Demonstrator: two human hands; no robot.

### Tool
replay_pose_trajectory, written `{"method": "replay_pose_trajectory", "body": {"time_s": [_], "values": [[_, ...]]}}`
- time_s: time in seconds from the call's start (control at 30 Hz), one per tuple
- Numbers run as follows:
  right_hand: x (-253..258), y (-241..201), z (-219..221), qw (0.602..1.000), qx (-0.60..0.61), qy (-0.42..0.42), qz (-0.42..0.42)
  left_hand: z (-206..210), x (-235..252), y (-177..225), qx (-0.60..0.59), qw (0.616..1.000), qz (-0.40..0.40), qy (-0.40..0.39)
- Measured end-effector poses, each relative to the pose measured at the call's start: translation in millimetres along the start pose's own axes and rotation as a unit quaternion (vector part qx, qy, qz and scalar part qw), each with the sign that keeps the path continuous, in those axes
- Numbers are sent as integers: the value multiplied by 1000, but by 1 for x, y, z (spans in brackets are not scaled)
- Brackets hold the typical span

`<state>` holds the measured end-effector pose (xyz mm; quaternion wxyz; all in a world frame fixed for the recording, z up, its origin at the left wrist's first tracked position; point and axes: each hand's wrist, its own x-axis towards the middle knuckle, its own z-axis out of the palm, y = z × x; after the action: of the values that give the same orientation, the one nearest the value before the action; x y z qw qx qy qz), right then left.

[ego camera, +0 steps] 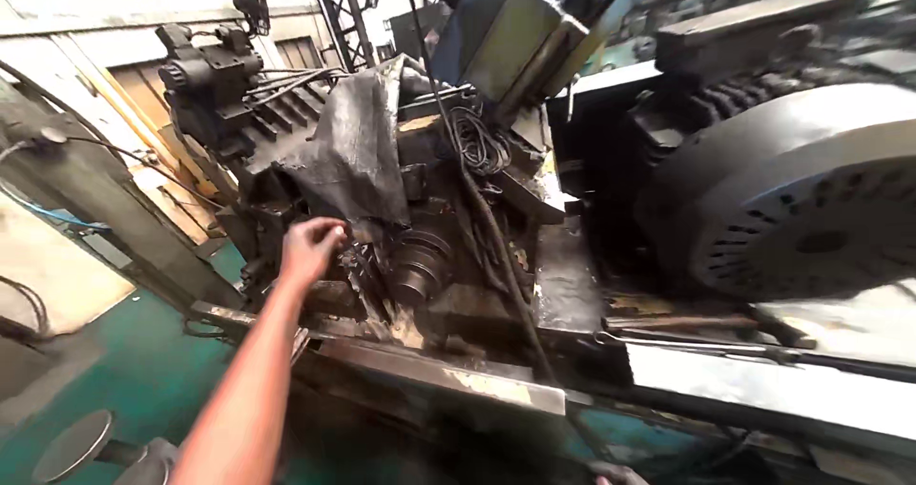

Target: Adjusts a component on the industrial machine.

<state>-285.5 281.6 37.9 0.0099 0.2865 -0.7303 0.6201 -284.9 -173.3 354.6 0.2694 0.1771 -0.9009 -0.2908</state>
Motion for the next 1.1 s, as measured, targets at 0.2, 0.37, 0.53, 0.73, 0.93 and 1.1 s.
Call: {"method": "replay_pose_trajectory", "body": {"time_s": [0.2,0.37,0.53,0.73,0.93,1.1], "values": [[139,-110,89,982,53,-62,-172,-12,105,-87,294,921,-83,-240],[258,-171,196,975,27,-158,-152,15,116,-166,8,929,-203,-308],[350,-157,309,976,28,-158,144,17,116,-185,-14,920,-174,-351],[370,-123,364,961,-89,-132,224,5,134,-209,122,938,50,-320],[362,-127,363,980,-145,-55,128,4,144,-206,152,933,56,-322],[376,-145,343,954,-84,-161,239,7,130,-212,65,956,4,-287]]}}
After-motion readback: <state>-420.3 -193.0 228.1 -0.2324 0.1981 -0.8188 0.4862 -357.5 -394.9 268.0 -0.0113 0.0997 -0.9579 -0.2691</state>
